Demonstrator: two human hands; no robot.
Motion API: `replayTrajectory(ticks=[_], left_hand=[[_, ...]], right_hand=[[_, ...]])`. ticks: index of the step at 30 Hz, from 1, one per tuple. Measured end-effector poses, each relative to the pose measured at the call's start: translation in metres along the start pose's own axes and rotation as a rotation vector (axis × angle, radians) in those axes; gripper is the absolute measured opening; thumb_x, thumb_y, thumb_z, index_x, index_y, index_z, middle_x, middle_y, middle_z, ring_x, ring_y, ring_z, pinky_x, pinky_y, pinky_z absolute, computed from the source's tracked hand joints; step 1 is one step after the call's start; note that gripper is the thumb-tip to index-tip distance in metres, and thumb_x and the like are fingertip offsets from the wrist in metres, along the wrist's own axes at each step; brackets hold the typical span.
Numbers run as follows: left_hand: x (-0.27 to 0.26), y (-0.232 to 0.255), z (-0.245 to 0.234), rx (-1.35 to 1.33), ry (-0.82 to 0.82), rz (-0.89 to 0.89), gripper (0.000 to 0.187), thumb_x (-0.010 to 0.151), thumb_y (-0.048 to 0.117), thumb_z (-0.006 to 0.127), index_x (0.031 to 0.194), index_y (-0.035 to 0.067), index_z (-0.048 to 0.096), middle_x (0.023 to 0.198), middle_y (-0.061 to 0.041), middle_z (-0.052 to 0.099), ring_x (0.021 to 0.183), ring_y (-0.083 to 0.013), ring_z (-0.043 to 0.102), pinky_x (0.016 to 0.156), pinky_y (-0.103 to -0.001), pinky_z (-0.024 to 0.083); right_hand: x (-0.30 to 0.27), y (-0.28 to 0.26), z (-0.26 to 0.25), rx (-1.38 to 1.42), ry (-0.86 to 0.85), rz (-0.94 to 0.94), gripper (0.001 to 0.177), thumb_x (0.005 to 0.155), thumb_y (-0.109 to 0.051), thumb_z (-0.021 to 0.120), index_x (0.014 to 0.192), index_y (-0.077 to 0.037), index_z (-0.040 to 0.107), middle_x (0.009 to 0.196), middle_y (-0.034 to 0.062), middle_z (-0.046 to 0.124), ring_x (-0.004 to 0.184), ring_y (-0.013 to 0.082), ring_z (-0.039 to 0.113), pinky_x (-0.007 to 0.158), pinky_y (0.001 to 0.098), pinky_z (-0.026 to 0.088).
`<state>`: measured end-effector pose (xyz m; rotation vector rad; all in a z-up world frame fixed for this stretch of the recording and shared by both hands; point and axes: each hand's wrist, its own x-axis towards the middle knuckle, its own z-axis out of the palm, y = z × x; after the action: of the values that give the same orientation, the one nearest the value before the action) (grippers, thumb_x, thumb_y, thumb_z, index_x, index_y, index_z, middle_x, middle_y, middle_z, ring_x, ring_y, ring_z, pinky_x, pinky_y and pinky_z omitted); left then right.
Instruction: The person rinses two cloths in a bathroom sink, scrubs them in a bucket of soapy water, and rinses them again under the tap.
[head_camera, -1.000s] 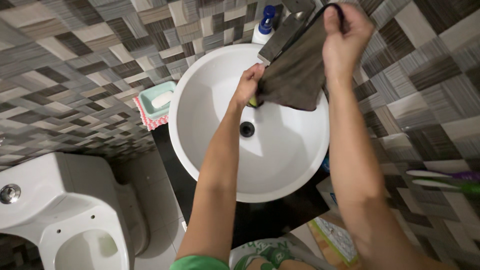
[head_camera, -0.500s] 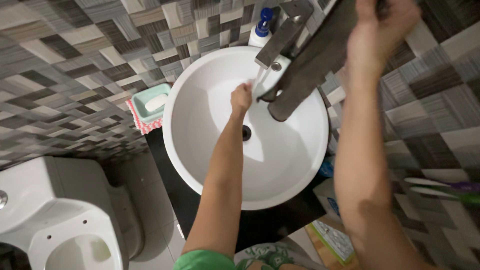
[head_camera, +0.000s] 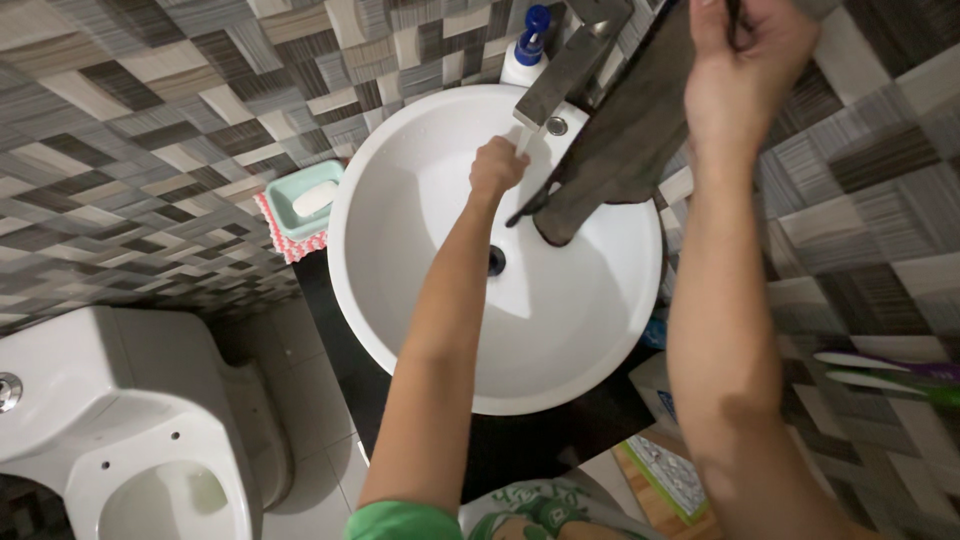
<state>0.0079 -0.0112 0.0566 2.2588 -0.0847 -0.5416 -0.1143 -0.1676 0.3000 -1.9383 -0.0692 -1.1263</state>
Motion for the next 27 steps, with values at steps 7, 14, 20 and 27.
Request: replayTrajectory(ticks=[7, 14, 20, 27], left_hand=[[0.03, -0.023, 0.023, 0.032, 0.029, 0.084, 0.046, 0.09, 0.045, 0.067, 0.116, 0.006, 0.071, 0.119, -0.023, 0.071, 0.113, -0.0424, 0.067, 0.097, -0.047, 0.054], [0.011, -0.025, 0.008, -0.387, -0.329, 0.346, 0.062, 0.098, 0.052, 0.05, 0.133, 0.004, 0.063, 0.129, -0.019, 0.071, 0.122, -0.0329, 0.065, 0.107, -0.04, 0.046], [-0.009, -0.037, -0.009, -0.645, -0.323, 0.555, 0.036, 0.099, 0.026, 0.058, 0.123, 0.0, 0.064, 0.117, -0.013, 0.071, 0.11, -0.0227, 0.063, 0.099, -0.034, 0.049], [0.001, -0.012, -0.048, -0.814, -0.021, 0.545, 0.019, 0.102, 0.021, 0.062, 0.108, 0.004, 0.069, 0.098, -0.002, 0.073, 0.092, -0.0111, 0.061, 0.087, -0.028, 0.05]], right_hand=[[-0.003, 0.007, 0.003, -0.11, 0.005, -0.031, 0.03, 0.112, -0.003, 0.078, 0.088, 0.002, 0.06, 0.078, -0.0055, 0.044, 0.068, 0.0063, 0.035, 0.061, 0.0264, 0.026], [-0.002, 0.016, 0.019, 0.041, 0.031, 0.001, 0.016, 0.11, -0.006, 0.078, 0.1, 0.003, 0.07, 0.085, -0.0045, 0.061, 0.076, 0.0071, 0.05, 0.07, 0.0268, 0.04], [-0.022, 0.026, 0.026, -0.005, 0.077, 0.025, 0.01, 0.106, -0.007, 0.071, 0.112, 0.001, 0.069, 0.105, 0.0042, 0.069, 0.099, 0.015, 0.062, 0.091, 0.0302, 0.05], [-0.102, 0.082, 0.063, -0.331, -0.189, 0.373, 0.022, 0.098, -0.011, 0.064, 0.12, -0.016, 0.069, 0.118, 0.0123, 0.072, 0.112, 0.0284, 0.069, 0.098, 0.0373, 0.054]])
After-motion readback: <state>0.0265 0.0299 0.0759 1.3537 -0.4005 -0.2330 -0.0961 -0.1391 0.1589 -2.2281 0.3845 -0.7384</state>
